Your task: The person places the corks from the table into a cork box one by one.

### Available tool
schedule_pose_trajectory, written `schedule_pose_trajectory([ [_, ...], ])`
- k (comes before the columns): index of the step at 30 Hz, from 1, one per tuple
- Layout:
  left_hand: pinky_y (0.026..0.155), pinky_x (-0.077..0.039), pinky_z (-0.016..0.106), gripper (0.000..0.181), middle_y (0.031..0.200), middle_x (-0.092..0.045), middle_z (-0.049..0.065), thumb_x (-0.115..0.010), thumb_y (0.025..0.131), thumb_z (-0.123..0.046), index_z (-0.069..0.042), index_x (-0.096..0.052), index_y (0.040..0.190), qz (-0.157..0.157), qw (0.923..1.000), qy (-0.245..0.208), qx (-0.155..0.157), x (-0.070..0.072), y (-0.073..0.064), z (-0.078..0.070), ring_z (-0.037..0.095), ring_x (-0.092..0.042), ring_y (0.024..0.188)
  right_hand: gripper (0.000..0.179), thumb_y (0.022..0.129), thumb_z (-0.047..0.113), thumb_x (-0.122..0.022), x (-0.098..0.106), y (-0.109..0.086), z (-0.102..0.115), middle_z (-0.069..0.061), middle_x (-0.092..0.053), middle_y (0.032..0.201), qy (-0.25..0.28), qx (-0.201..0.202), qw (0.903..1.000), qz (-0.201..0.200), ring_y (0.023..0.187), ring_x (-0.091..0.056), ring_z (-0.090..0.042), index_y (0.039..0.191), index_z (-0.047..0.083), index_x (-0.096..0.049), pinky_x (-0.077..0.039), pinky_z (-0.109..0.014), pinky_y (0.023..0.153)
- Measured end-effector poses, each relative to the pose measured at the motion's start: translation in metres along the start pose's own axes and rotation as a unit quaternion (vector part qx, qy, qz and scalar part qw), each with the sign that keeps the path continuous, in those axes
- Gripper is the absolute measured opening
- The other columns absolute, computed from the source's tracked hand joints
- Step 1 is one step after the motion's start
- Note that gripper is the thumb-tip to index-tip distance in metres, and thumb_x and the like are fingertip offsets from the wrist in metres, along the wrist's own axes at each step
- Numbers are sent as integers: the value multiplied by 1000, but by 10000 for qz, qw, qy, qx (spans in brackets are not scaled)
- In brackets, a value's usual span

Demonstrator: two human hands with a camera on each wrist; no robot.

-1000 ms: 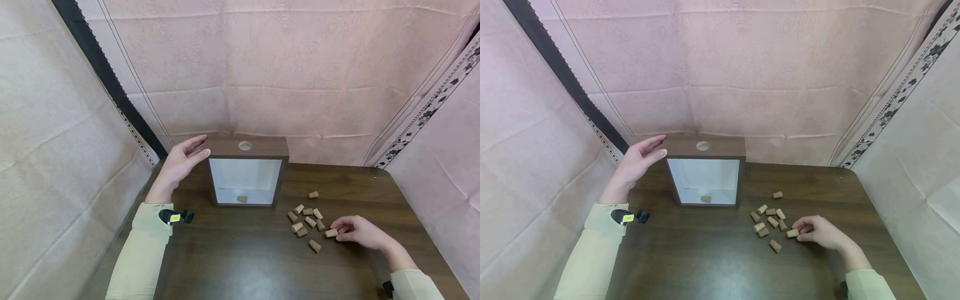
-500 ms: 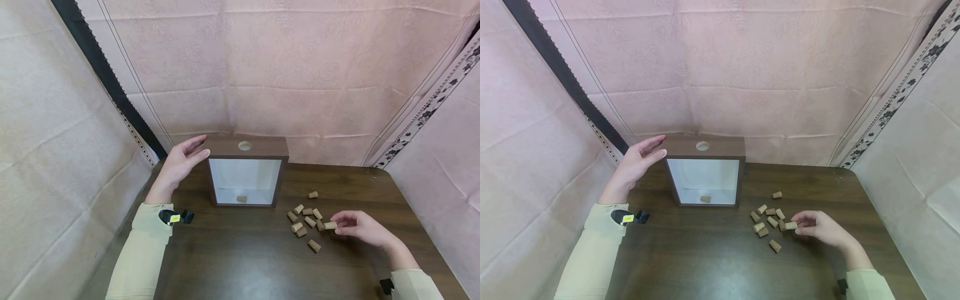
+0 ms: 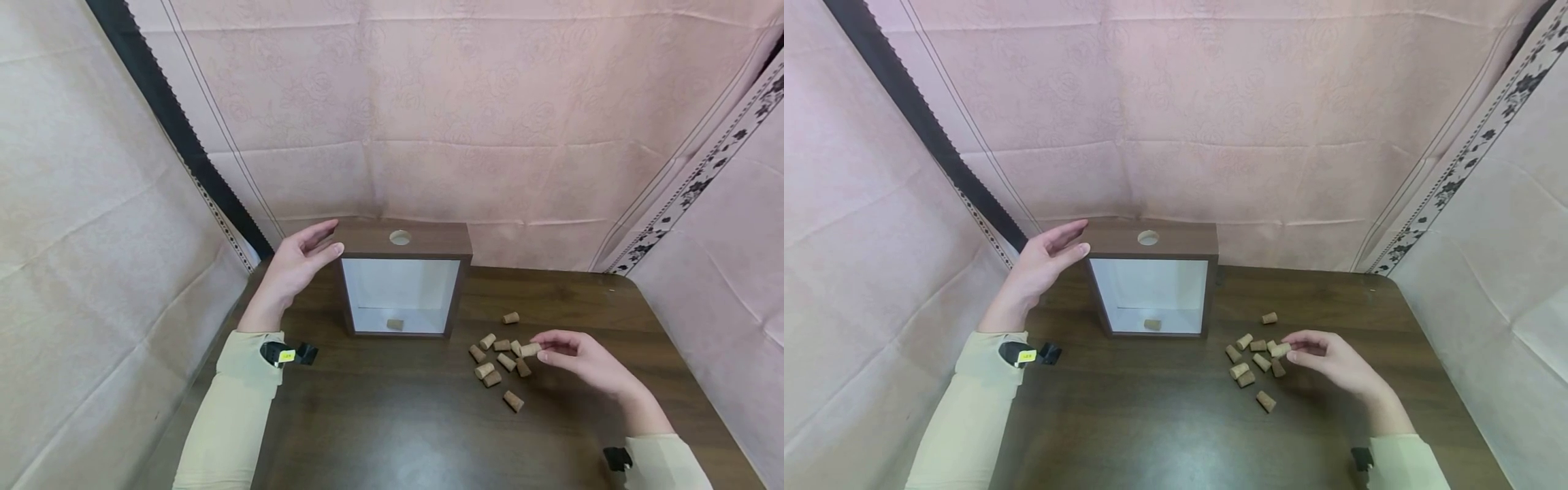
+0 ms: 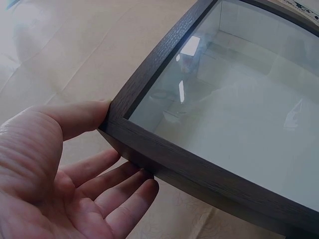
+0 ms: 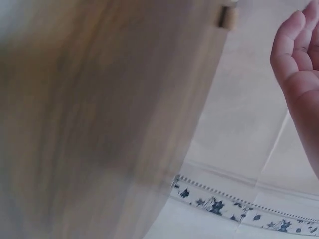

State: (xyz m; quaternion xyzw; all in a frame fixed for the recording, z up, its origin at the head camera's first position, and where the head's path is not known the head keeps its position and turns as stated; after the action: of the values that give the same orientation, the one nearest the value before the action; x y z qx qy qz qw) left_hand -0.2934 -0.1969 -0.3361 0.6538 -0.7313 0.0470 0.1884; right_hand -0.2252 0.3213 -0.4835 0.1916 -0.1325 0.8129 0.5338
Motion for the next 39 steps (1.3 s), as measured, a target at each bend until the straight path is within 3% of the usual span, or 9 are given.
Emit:
schedule_pose_trajectory([
  [4,119,-42,48,63,163,-50,7,-75,103,-33,-16,-52,160,6,10000,-23,14,-1,0,-1,26,-51,148,31,106,8,-67,-6,6,12,-5,-76,119,434,293,9986,-7,107,-75,-21,132,-9,-66,-61,-29,89],
  [7,120,-42,48,63,163,-49,7,-75,103,-33,-16,-52,160,7,10000,-19,11,0,-1,-1,26,-51,148,29,106,3,-66,-11,10,21,-1,-77,115,679,502,9964,-102,103,-76,-19,131,-11,-65,-62,-30,88],
  [11,120,-41,48,64,164,-49,6,-74,104,-34,-16,-52,160,12,10000,24,-9,0,-1,-1,24,-51,148,26,104,-2,-66,-16,15,32,1,-77,114,925,767,9925,-212,100,-75,-13,130,-4,-69,-62,-27,85],
  [14,121,-41,49,65,164,-49,6,-74,104,-35,-15,-51,161,7,10000,53,-16,1,-2,0,24,-50,148,29,103,-4,-66,-21,19,41,1,-75,123,1057,930,9897,-266,103,-74,-11,130,1,-71,-62,-27,86],
  [18,121,-40,50,65,164,-49,6,-74,104,-34,-14,-50,161,-3,10000,74,-15,2,-3,-1,25,-50,148,31,102,-4,-66,-25,23,55,2,-73,130,1016,1093,9882,-354,105,-73,-11,133,-5,-68,-61,-28,88],
  [24,121,-41,49,65,164,-49,7,-74,104,-33,-13,-50,161,-1,9999,96,-29,0,-2,-2,25,-50,148,31,101,-9,-65,-31,31,79,-1,-72,119,1281,1497,9793,-453,104,-70,-16,131,-12,-60,-59,-24,88],
  [33,121,-40,49,64,164,-49,6,-74,104,-35,-17,-51,161,-27,9999,106,21,1,-3,-1,24,-50,148,23,98,-9,-68,-50,49,126,-1,-72,111,1492,1973,9680,-422,97,-68,-15,120,-4,-66,-59,-26,79],
  [39,121,-40,49,64,164,-49,5,-74,104,-35,-18,-51,161,-8,10000,71,44,0,-3,-1,23,-50,149,24,97,-9,-71,-71,57,154,-2,-72,114,1343,2122,9677,-212,101,-69,-16,120,-6,-67,-59,-26,89],
])
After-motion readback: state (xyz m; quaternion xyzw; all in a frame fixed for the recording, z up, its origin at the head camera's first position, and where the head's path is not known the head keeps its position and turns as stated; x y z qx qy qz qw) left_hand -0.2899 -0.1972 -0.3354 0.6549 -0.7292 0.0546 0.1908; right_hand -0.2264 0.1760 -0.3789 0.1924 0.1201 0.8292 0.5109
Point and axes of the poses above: each hand's wrist, its own y-axis towards the middle knuckle, its own x-axis out of the back of the hand, z = x × y, the point moved 6 cm from there along y, towards the middle knuckle
